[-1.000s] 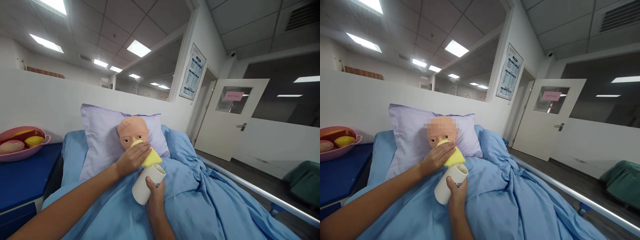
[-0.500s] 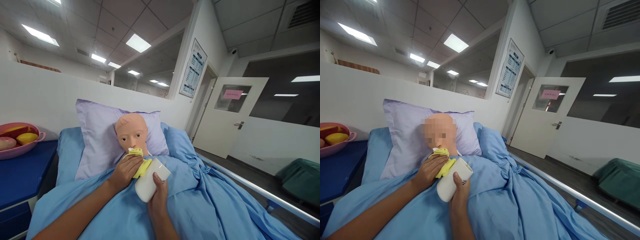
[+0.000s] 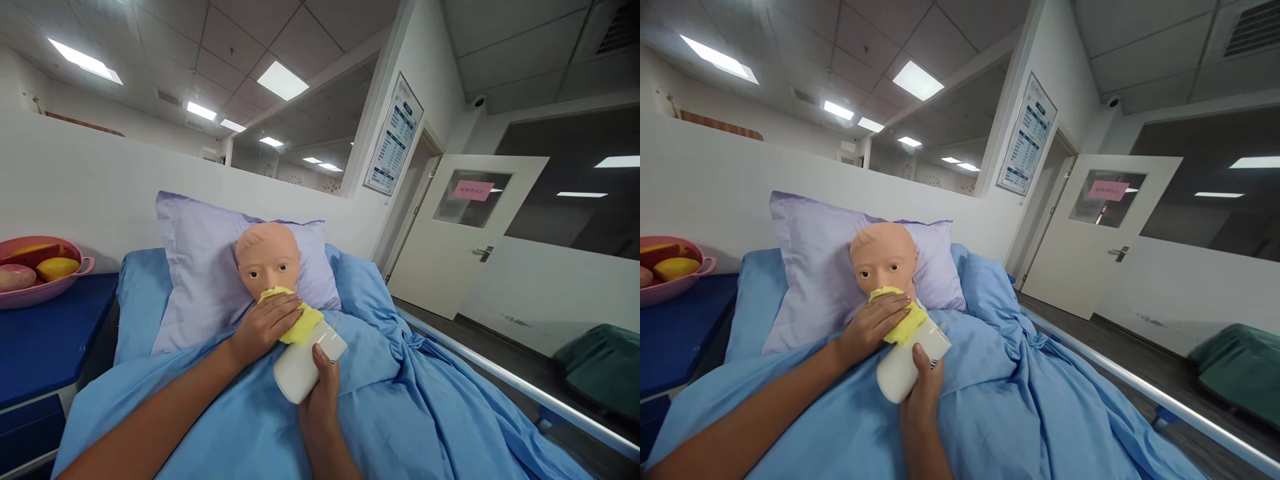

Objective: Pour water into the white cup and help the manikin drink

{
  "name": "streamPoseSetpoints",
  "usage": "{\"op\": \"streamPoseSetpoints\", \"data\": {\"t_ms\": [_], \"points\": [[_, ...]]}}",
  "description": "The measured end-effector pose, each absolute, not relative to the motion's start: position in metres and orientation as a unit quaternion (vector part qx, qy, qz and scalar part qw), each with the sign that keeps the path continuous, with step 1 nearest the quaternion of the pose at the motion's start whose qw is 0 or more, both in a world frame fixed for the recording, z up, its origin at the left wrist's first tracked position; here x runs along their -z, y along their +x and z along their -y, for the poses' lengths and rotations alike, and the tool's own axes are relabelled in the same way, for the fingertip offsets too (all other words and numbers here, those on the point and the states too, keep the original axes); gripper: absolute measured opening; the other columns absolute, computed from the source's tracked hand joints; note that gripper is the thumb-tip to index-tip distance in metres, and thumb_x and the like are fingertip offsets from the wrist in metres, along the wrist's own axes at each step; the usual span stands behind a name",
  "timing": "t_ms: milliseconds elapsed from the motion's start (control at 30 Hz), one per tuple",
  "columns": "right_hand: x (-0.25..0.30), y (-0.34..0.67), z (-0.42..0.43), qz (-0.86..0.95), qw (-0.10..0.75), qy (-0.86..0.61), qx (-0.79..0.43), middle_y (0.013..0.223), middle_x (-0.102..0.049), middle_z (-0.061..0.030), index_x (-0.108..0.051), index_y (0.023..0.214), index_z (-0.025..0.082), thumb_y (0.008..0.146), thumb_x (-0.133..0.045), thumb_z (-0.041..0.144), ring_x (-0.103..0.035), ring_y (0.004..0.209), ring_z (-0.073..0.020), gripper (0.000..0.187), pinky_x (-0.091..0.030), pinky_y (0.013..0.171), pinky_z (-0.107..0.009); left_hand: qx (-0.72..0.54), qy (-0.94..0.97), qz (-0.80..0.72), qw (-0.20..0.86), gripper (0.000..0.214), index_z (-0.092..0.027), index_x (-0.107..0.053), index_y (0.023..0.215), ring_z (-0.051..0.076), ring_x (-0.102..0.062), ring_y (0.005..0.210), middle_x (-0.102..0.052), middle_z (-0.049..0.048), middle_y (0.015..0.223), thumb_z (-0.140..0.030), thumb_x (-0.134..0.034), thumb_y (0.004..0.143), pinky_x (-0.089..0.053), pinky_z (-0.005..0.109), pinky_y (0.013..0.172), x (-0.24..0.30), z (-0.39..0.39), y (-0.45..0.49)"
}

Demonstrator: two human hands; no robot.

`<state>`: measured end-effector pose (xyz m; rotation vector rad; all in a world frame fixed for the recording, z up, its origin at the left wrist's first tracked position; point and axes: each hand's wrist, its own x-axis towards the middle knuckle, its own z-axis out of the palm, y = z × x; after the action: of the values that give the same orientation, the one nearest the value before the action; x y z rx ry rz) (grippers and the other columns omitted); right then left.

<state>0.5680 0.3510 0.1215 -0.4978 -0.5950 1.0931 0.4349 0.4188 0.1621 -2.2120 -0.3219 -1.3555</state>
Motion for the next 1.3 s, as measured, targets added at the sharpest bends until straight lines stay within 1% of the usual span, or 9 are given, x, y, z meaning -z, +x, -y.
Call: {"op": "streamPoseSetpoints", "data": {"t_ms": [200,333,433,567,700,800,933,1200,1300], "points": [[-0.119,0.571,-0.351,0.234,0.772,-0.273,-0.525,0.091,-0.072,-0.0014,-0.058,0.119,0.023,0.073,-0.079,0.041,-0.068,0.075,-0.0201,0.054,-0.056,0.06,-0.03,0.489,-0.837,0.157,0.187,0.027,-0.015,-0.06,0.122,0.018,-0.065,0.112,-0.073,0.009,0.113,-0.015,-0.052,0.096,-0.052,0.035,0.101,-0.131,-0.424,0.422],[-0.119,0.57,-0.35,0.246,0.77,-0.282,-0.517,0.087,-0.07,-0.0003,-0.058,0.12,0.021,0.074,-0.078,0.04,-0.068,0.075,-0.0191,0.053,-0.056,0.061,-0.029,0.497,-0.841,0.175,0.12,0.028,-0.018,-0.061,0.122,0.019,-0.065,0.11,-0.073,0.0089,0.112,-0.017,-0.051,0.096,-0.052,0.037,0.099,-0.117,-0.418,0.415],[-0.12,0.57,-0.349,0.248,0.765,-0.293,-0.518,0.086,-0.07,-0.0002,-0.057,0.121,0.021,0.074,-0.078,0.041,-0.068,0.075,-0.0198,0.055,-0.057,0.064,-0.031,0.524,-0.824,0.213,0.004,0.028,-0.021,-0.065,0.117,0.021,-0.067,0.106,-0.074,0.0081,0.112,-0.016,-0.049,0.094,-0.053,0.04,0.096,-0.107,-0.413,0.411],[-0.121,0.571,-0.349,0.292,0.739,-0.289,-0.534,0.09,-0.073,-0.0038,-0.055,0.125,0.02,0.075,-0.076,0.045,-0.07,0.076,-0.0224,0.06,-0.058,0.066,-0.035,0.658,-0.635,0.341,-0.218,0.021,-0.019,-0.071,0.102,0.025,-0.07,0.094,-0.075,0.0082,0.104,-0.03,-0.065,0.085,-0.058,0.04,0.086,-0.098,-0.409,0.402],[-0.121,0.572,-0.349,0.298,0.733,-0.292,-0.537,0.091,-0.075,-0.0055,-0.056,0.122,0.018,0.076,-0.076,0.047,-0.071,0.078,-0.0241,0.058,-0.058,0.067,-0.036,0.802,-0.342,0.417,-0.257,0.037,-0.022,-0.063,0.116,0.02,-0.07,0.088,-0.072,0.0055,0.11,-0.038,-0.069,0.083,-0.058,0.03,0.072,-0.111,-0.406,0.398],[-0.122,0.572,-0.35,0.298,0.731,-0.304,-0.533,0.091,-0.075,-0.0062,-0.056,0.12,0.018,0.074,-0.078,0.047,-0.071,0.08,-0.025,0.059,-0.058,0.067,-0.037,0.826,-0.248,0.377,-0.337,0.04,-0.025,-0.06,0.121,0.017,-0.069,0.091,-0.07,0.0034,0.113,-0.037,-0.068,0.084,-0.058,0.027,0.071,-0.132,-0.404,0.414],[-0.121,0.571,-0.35,0.308,0.727,-0.301,-0.535,0.092,-0.075,-0.0067,-0.059,0.117,0.017,0.075,-0.077,0.047,-0.071,0.081,-0.0251,0.055,-0.058,0.068,-0.036,0.792,-0.226,0.359,-0.439,0.031,-0.02,-0.062,0.115,0.016,-0.069,0.082,-0.071,0.0053,0.104,-0.035,-0.064,0.087,-0.057,0.026,0.066,-0.153,-0.406,0.448],[-0.117,0.572,-0.351,0.305,0.718,-0.297,-0.551,0.089,-0.073,-0.0055,-0.061,0.115,0.017,0.075,-0.077,0.046,-0.069,0.078,-0.0243,0.052,-0.058,0.069,-0.037,0.754,-0.335,0.399,-0.399,0.031,-0.021,-0.058,0.119,0.018,-0.073,0.084,-0.074,0.0056,0.104,-0.038,-0.058,0.093,-0.06,0.028,0.066,-0.131,-0.376,0.476],[-0.117,0.572,-0.351,0.302,0.724,-0.291,-0.548,0.087,-0.072,-0.0036,-0.061,0.114,0.018,0.075,-0.076,0.045,-0.069,0.076,-0.0233,0.05,-0.058,0.069,-0.036,0.74,-0.43,0.405,-0.319,0.03,-0.022,-0.06,0.121,0.019,-0.073,0.084,-0.075,0.0048,0.103,-0.036,-0.055,0.095,-0.061,0.028,0.065,-0.131,-0.364,0.476]]}}
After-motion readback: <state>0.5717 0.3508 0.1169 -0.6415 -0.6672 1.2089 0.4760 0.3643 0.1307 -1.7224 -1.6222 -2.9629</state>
